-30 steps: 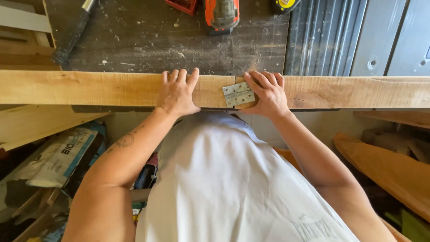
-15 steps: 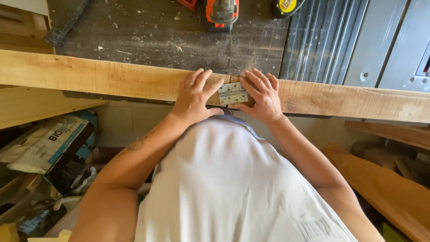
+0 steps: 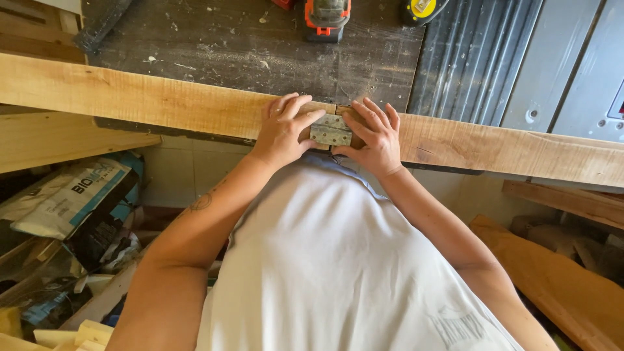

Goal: Securing a metal hinge to a wooden beam using a cordless drill and screws on a workshop table.

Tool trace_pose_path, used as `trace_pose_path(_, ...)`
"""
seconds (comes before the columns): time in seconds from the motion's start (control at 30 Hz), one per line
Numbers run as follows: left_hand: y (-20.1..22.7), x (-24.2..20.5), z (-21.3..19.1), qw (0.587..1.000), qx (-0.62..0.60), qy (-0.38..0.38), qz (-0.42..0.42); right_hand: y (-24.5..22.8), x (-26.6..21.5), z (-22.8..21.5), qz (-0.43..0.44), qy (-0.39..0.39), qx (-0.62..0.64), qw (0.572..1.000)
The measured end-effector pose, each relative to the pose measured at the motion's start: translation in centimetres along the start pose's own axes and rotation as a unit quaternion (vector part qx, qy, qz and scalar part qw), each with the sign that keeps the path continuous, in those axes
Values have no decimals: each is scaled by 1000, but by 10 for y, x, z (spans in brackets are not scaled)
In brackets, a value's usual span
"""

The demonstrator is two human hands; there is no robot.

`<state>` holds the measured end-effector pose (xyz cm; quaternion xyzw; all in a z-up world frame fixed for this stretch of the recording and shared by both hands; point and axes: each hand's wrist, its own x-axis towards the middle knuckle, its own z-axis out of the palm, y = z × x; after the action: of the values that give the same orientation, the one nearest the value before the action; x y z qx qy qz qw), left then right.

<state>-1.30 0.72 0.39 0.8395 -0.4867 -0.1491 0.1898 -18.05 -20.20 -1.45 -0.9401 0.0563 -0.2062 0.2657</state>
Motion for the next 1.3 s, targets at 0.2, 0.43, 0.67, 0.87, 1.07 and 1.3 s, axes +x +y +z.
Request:
trace_pose_path(0.2,-3,1,-1,1000,10,-3,14,-11,3,-10,6,-17,-11,1000)
trace_pose_path(0.43,-4,-3,-10,999,2,-13,45,-13,-15,-12,-68,-50,-49,995)
trace_pose_path(0.67,-9,-1,-23,997,11,-27,65,-9,-13,-8,-76,-45,-52,995)
trace_pose_path(0.87,-38,-7,-40,998,55,-30,30,-10,-11,-15,-59,-60,-66,994)
trace_pose_path(1.07,-54,-3,-19,992,107,23,56,-7,-12,-8,-54,-39,-82,994)
trace_pose_path(1.3,-51,-2,-18,989,129,40,56,-10,-14,-6,-51,-43,-93,993)
